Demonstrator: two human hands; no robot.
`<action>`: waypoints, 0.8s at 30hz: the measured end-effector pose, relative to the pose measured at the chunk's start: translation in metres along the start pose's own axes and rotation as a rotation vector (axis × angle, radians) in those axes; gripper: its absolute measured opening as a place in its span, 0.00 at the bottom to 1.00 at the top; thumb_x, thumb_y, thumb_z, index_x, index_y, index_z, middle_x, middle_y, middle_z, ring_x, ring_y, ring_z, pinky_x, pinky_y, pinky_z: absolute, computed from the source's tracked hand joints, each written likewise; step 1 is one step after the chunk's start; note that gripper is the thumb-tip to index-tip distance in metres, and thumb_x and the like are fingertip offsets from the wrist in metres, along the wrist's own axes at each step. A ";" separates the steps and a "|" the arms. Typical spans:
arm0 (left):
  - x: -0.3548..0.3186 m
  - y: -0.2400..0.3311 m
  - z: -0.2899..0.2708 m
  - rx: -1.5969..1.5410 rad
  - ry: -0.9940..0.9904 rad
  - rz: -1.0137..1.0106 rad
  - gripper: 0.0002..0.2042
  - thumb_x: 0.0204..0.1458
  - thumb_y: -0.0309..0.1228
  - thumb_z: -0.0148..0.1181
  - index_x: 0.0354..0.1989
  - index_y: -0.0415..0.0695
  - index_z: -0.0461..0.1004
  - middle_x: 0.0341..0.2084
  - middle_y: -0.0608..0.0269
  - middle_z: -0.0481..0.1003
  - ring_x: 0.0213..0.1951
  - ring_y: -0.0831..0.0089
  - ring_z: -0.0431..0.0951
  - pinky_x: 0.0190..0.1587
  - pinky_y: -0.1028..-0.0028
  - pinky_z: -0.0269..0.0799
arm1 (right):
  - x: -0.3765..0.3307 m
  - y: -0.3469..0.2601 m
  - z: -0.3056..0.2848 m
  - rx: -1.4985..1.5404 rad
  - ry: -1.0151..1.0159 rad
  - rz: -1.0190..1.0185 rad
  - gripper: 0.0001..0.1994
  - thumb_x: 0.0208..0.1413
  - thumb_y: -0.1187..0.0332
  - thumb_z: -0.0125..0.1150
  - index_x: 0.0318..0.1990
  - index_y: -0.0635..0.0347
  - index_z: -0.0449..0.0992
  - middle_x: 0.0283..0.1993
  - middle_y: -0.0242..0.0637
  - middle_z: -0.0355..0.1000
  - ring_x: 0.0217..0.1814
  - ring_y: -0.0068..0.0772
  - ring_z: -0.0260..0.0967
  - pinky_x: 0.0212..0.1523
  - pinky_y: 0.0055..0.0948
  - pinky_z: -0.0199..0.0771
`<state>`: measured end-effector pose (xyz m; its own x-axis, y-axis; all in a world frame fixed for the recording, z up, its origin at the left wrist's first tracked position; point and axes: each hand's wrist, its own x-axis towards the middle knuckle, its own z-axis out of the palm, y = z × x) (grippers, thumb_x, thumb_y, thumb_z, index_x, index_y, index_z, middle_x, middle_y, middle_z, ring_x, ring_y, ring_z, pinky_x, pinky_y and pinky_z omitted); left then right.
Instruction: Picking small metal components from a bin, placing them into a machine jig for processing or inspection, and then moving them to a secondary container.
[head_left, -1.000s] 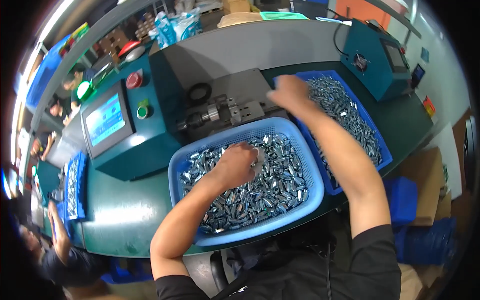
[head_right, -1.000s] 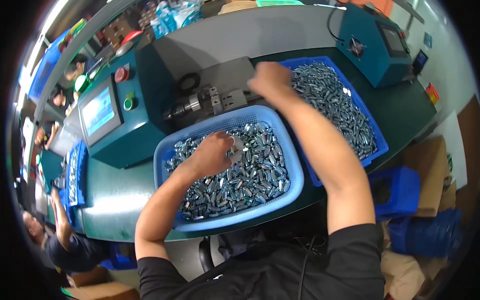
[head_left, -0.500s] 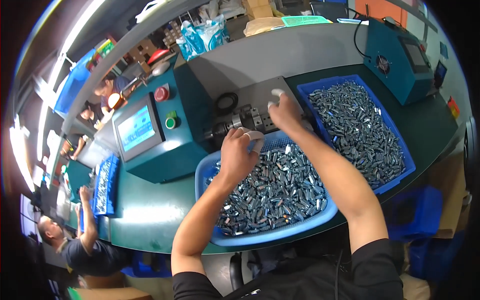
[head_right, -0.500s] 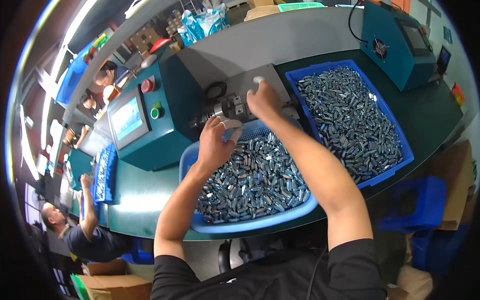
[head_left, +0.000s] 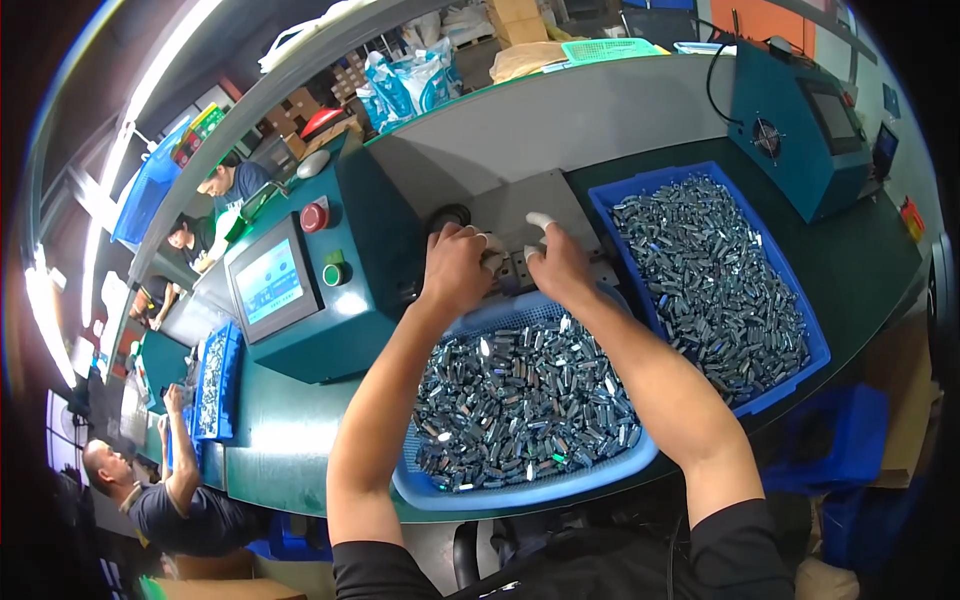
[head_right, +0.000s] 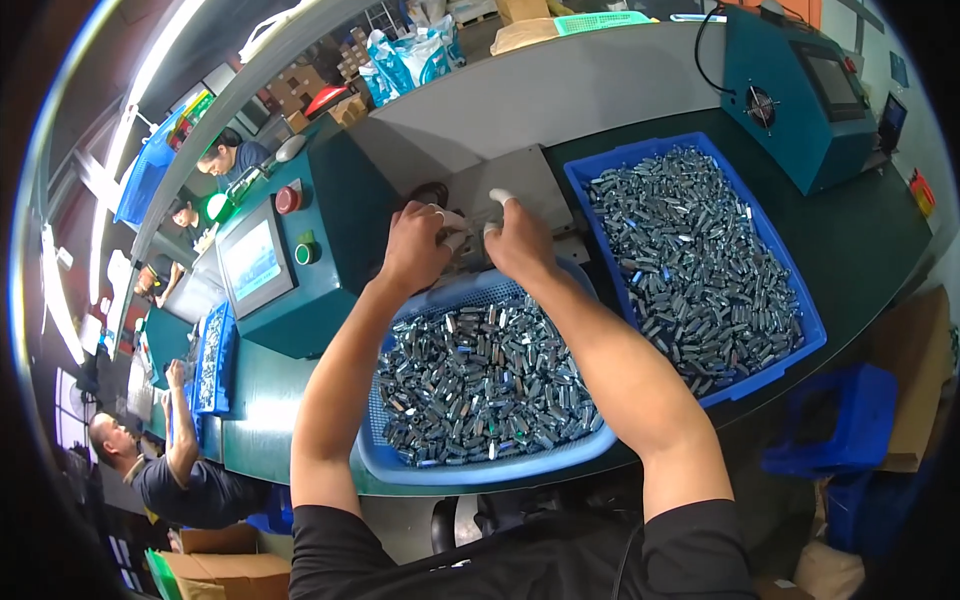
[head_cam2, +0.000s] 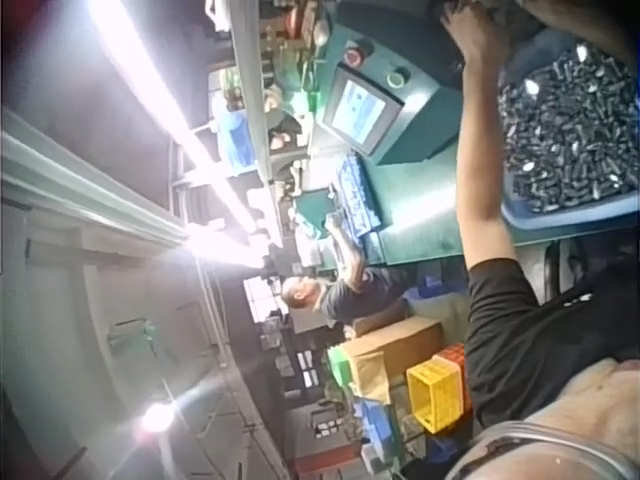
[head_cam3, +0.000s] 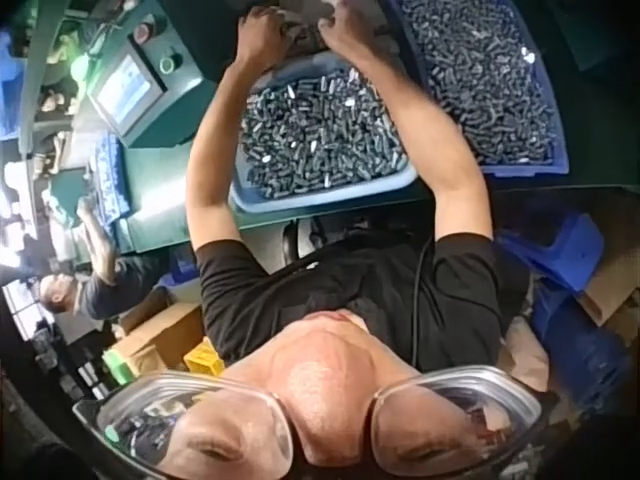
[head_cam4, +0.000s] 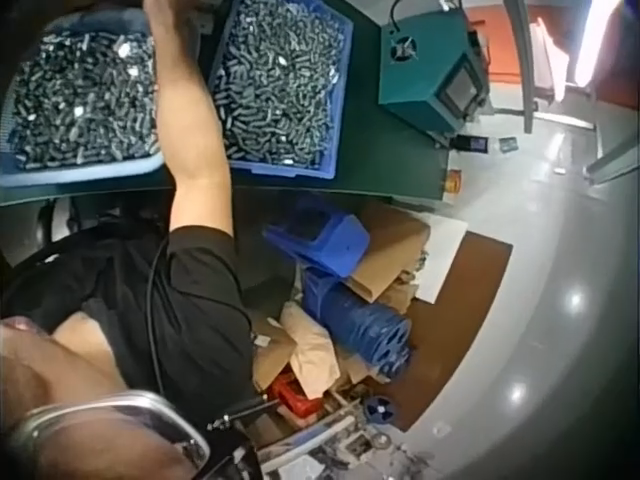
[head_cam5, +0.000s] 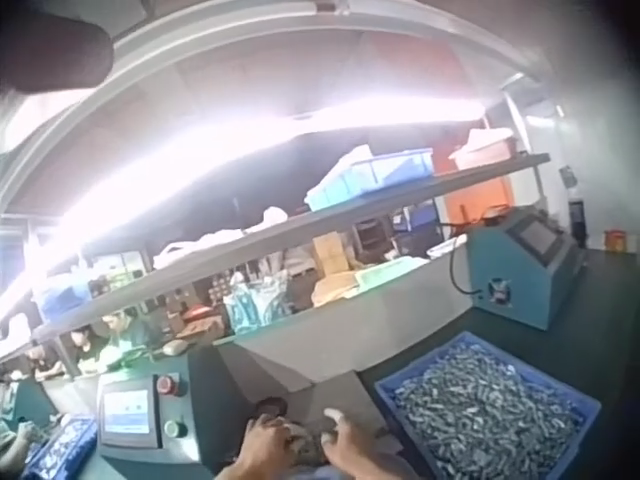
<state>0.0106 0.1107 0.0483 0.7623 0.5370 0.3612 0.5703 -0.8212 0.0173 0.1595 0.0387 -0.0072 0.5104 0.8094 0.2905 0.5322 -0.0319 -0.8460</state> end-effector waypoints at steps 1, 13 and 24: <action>0.001 0.005 -0.002 -0.003 -0.008 -0.004 0.09 0.41 0.29 0.61 0.33 0.48 0.80 0.33 0.60 0.76 0.44 0.60 0.70 0.49 0.63 0.63 | -0.001 0.001 0.000 -0.011 -0.009 -0.013 0.23 0.47 0.72 0.56 0.55 0.56 0.68 0.38 0.55 0.73 0.43 0.54 0.71 0.45 0.42 0.70; -0.065 0.092 -0.015 -0.078 -0.218 0.027 0.15 0.42 0.41 0.65 0.21 0.41 0.74 0.19 0.54 0.74 0.27 0.55 0.76 0.31 0.59 0.70 | -0.008 0.005 0.003 0.145 -0.082 -0.222 0.28 0.43 0.81 0.45 0.58 0.56 0.66 0.39 0.48 0.76 0.33 0.41 0.73 0.38 0.32 0.72; -0.096 0.103 0.004 -0.251 -0.604 0.171 0.14 0.45 0.42 0.62 0.27 0.42 0.76 0.25 0.56 0.77 0.34 0.57 0.78 0.44 0.59 0.68 | -0.021 -0.017 0.013 0.067 -0.321 -0.296 0.33 0.39 0.82 0.45 0.60 0.59 0.63 0.55 0.56 0.69 0.62 0.44 0.64 0.56 0.33 0.64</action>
<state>-0.0027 -0.0252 0.0114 0.9142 0.3492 -0.2057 0.3939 -0.8849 0.2485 0.1311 0.0301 -0.0048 0.1018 0.9194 0.3799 0.5736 0.2578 -0.7775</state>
